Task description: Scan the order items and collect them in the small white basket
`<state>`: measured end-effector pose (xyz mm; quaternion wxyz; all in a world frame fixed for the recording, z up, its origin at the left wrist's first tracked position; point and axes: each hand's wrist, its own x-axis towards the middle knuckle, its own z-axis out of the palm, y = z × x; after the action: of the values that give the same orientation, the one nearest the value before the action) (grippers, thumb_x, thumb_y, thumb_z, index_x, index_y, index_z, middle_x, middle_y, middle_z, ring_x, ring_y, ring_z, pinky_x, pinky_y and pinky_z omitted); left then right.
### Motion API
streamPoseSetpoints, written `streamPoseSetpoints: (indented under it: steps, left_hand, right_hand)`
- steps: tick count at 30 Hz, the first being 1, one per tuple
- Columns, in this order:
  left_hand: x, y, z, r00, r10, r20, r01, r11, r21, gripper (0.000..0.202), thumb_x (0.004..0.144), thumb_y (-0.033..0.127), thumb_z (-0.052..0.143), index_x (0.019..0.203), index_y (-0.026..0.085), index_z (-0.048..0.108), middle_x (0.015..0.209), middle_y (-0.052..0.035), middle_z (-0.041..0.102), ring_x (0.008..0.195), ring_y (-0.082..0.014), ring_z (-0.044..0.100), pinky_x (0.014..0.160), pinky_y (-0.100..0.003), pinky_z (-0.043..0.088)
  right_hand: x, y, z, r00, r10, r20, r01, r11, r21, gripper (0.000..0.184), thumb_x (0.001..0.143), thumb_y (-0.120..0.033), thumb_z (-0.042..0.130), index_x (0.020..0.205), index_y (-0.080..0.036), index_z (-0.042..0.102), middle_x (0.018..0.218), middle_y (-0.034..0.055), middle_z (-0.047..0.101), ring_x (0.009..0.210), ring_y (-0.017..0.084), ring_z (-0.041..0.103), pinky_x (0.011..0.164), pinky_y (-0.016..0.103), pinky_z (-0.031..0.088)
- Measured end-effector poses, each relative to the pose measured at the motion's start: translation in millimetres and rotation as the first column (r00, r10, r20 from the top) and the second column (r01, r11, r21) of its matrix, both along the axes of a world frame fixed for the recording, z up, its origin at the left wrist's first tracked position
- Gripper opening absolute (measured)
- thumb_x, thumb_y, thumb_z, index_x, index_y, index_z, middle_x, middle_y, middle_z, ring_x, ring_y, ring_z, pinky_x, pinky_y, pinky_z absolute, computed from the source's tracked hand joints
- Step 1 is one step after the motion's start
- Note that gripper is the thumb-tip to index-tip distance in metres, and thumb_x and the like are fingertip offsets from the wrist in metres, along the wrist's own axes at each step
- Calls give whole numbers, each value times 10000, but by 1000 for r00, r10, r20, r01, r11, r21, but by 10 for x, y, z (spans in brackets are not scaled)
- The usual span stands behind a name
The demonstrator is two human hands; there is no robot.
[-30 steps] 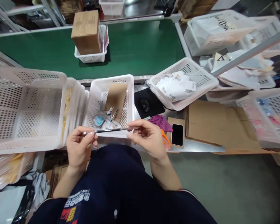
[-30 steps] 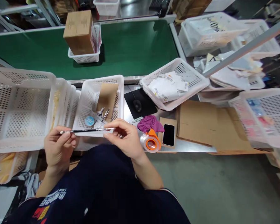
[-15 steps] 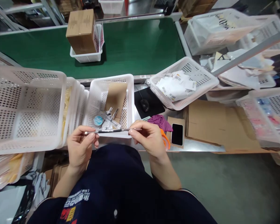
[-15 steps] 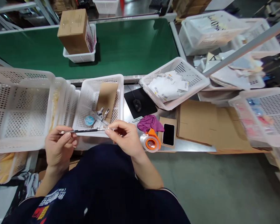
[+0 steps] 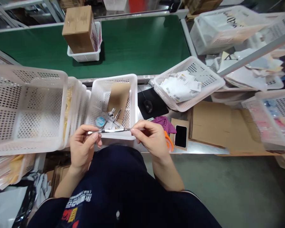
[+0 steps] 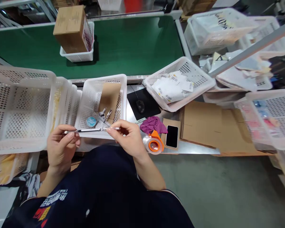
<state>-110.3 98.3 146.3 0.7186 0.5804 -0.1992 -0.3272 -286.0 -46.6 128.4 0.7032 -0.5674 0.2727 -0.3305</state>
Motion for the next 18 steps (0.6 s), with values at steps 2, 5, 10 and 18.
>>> streamPoseSetpoints:
  steps: [2,5,10,18]
  left_hand:
    - [10,-4,-7,1000,-11,2,11,999,30,205,779,294,936,871,178,795,669,-9,728,475,-110,644,460,-179,545]
    - [20,2,-22,999,-37,10,36,996,84,199,810,297,917,845,169,769,654,-1,703,492,-106,639,477,-177,546]
    - [19,3,-36,999,-29,14,28,997,66,204,824,274,899,807,170,724,618,21,661,487,-105,623,472,-176,531]
    - [11,5,-29,1000,26,-8,-25,994,109,280,750,317,957,801,158,733,633,-2,717,455,-115,650,448,-167,541]
  right_hand:
    - [-2,-2,1,1000,7,15,-7,1000,-7,193,871,-317,848,758,-198,747,644,-22,656,452,78,523,412,207,389]
    - [-9,1,-4,999,18,30,-18,1000,-24,139,871,-272,834,774,-206,759,683,-19,680,488,79,532,432,207,403]
    - [-21,27,-30,1000,23,-14,-24,998,-56,87,847,-271,842,828,-205,788,748,6,710,585,103,566,485,224,438]
    - [-40,56,-38,999,32,5,-31,993,-112,35,879,-207,795,882,-226,824,855,31,746,647,119,634,503,228,472]
